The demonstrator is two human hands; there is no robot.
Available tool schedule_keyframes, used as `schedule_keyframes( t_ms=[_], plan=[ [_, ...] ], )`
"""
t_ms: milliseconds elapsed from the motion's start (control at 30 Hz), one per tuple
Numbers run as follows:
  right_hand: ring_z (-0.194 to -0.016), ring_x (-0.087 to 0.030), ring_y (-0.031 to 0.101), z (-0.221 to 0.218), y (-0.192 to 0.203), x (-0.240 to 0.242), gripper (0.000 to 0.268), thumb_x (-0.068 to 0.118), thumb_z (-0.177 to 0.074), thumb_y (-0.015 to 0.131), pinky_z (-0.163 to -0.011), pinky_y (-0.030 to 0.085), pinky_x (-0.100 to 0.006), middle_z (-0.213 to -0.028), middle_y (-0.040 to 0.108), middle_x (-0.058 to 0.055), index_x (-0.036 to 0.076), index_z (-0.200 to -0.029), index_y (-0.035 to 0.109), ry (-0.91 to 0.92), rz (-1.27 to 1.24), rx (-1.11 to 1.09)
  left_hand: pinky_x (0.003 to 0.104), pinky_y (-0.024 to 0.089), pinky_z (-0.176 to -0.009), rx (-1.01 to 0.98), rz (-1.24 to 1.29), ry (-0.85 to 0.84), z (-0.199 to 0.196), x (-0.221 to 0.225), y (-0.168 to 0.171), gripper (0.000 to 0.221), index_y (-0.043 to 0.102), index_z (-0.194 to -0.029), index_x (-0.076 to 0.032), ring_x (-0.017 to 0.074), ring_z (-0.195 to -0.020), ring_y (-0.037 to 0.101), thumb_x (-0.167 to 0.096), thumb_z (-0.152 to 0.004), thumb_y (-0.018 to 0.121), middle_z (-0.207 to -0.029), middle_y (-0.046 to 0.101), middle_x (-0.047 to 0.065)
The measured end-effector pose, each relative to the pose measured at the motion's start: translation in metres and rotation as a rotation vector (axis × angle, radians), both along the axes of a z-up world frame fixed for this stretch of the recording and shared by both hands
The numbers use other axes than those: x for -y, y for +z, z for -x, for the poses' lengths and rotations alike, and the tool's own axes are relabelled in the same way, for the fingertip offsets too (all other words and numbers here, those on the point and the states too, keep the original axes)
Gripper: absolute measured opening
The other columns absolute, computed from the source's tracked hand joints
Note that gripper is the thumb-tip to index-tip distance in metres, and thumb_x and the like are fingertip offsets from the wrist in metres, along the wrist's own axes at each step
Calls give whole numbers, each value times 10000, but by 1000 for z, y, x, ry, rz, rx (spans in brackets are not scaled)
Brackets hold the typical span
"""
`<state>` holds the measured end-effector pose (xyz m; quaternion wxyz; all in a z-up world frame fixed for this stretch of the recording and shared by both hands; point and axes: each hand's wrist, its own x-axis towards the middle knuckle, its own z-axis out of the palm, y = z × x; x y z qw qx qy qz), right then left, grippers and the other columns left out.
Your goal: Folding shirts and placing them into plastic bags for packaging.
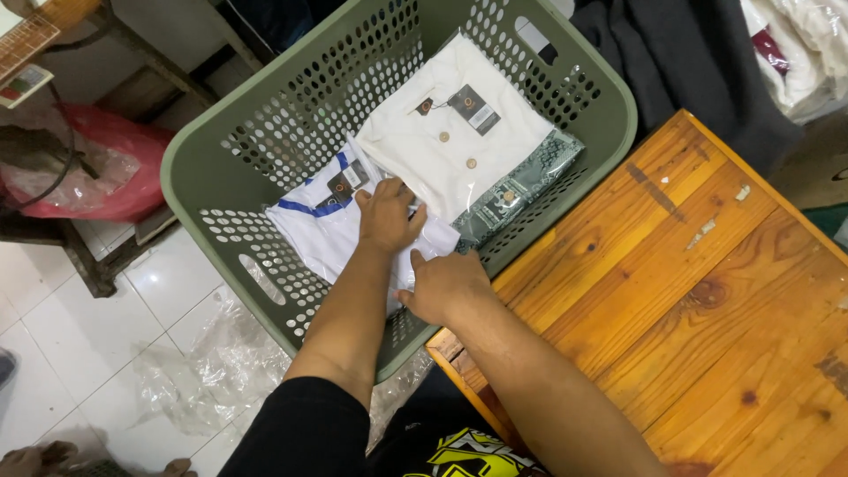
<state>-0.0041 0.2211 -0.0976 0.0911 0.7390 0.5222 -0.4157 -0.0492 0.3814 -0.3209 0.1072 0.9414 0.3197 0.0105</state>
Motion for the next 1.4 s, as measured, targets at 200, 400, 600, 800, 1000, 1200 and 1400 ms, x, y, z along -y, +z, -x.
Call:
schedule_keyframes(
  t_ms=[200,400,600,800,1000,1200,1400],
  plan=[
    [-1225,-465,627,0,2,-2,739,464,-1015,369,-1102,307,-613,-1289,684,-266,14,-1600,331,23,13,19,553,282,-1152,-17,210,80,-14,4,20,488,660,-1359,-218,197,-1512,338,-430,-944,515,-1599,438,4],
    [-1201,-461,644,1,-2,0,726,444,-1015,384,-1066,337,-616,-1268,690,-275,7,-1593,341,35,7,37,504,469,-1010,496,44,542,11,-19,-47,422,448,-996,-209,305,-1246,375,-218,-616,631,-1224,314,10],
    [-1219,-454,635,3,-2,0,735,457,-1000,378,-1058,328,-581,-1305,686,-244,44,-1607,338,44,26,41,545,296,-1211,106,393,148,8,9,38,547,492,-1462,-238,263,-1522,292,-545,-1011,529,-1561,403,-2],
    [-1220,-447,633,3,-8,-1,720,458,-999,384,-1034,343,-553,-1297,697,-220,84,-1612,342,50,41,60,490,177,-1321,-105,440,56,6,13,42,1007,282,-1638,-213,339,-1598,36,-855,-880,446,-1723,155,42],
    [-1258,-462,612,2,3,-1,747,510,-998,390,-1059,344,-585,-1320,682,-241,85,-1611,347,47,50,43,656,45,-1272,-292,445,128,10,26,93,1200,141,-1663,-292,357,-1591,-88,-973,-730,467,-1744,35,-6],
    [-1224,-447,640,2,-24,0,747,543,-987,381,-1024,382,-607,-1267,705,-230,123,-1604,365,55,-4,94,683,-104,-1226,-553,358,100,-5,37,86,1139,-16,-1673,-212,339,-1574,-197,-941,-848,277,-1744,-135,24],
    [-1014,-413,722,-3,-36,12,428,338,-960,524,-924,451,-540,-975,774,-173,72,-1256,681,-103,-507,99,789,-36,-1155,-599,418,85,-16,8,23,1118,-54,-1655,-268,407,-1547,-191,-789,-859,533,-1721,-175,28]
  ],
)
